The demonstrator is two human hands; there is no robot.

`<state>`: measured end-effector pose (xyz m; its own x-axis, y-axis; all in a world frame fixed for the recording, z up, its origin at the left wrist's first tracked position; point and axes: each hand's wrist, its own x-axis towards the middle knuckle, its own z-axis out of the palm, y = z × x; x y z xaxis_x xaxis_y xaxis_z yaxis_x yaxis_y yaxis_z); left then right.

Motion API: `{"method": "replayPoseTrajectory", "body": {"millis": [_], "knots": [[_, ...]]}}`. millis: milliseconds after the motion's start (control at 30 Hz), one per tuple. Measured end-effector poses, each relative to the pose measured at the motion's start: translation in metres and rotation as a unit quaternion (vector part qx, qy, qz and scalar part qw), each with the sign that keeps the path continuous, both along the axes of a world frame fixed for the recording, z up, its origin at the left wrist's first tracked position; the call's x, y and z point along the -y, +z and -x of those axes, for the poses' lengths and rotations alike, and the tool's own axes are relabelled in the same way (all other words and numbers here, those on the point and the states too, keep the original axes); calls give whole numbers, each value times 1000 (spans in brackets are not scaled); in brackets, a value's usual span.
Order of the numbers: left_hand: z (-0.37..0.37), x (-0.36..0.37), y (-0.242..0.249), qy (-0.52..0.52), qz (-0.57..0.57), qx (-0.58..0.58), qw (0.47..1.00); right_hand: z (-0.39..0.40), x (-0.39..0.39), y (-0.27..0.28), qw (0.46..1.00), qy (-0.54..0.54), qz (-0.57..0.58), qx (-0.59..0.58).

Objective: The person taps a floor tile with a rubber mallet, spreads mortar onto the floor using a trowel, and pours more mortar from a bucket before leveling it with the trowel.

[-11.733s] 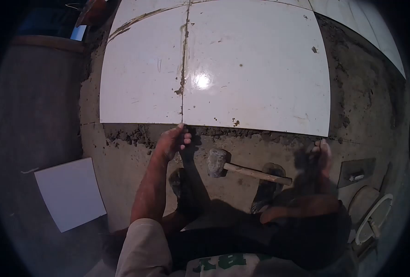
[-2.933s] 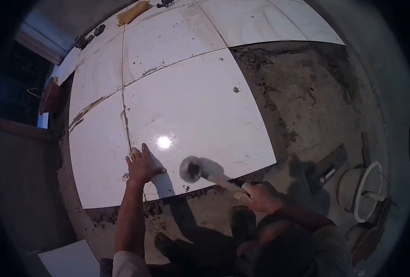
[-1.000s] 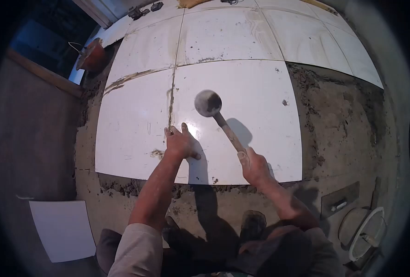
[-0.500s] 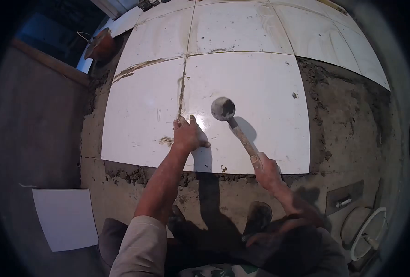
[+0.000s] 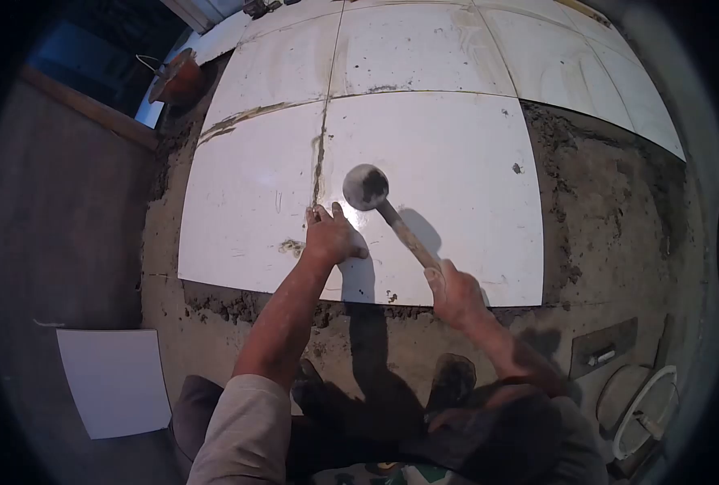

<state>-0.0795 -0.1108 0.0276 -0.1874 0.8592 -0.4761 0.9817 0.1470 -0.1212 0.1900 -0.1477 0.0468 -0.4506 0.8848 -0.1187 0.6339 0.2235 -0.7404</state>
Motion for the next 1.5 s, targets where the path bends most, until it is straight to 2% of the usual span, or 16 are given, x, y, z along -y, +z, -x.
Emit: {"method": "replayPoseTrajectory", "body": {"millis": [67,233,300,367,400,467,600,667,700,767,833,933,1167,1333,1433,1500], "knots": [[0,3,-1,-30,33,3,999,-11,23,-5,998,-11,17,-64],[1,5,0,-27,57,-35,997,-39,52,-35,998,-32,5,-62],[11,12,-2,6,-6,25,1000,-50,65,-41,997,-44,-1,-62],[24,31,-6,33,-30,64,997,-68,80,-37,986,-54,133,-80],[31,41,-8,55,-66,107,991,-75,89,-35,985,-48,144,-82],[41,66,-18,70,-198,163,964,-90,104,-34,995,16,93,-39],[53,105,-11,88,-198,130,968,-109,134,-44,989,97,114,0],[64,118,-18,99,-274,92,952,-110,142,-36,973,134,181,59],[67,125,-19,99,-273,91,952,-105,135,-17,972,135,181,58],[71,139,-18,175,-328,139,918,-91,119,29,947,262,186,32],[62,151,-14,201,-364,124,901,-93,130,-9,940,268,197,75],[54,156,-7,140,-370,99,913,-93,137,-39,932,280,195,124],[16,101,-12,37,-365,153,917,-104,122,-32,942,252,152,160],[-41,29,1,-30,-300,174,937,-141,132,-46,987,125,47,93],[-69,-14,1,-74,-287,177,939,-165,125,-25,967,126,108,194],[-84,-40,-4,-76,-271,194,940,-187,130,-29,968,97,116,198]]}}
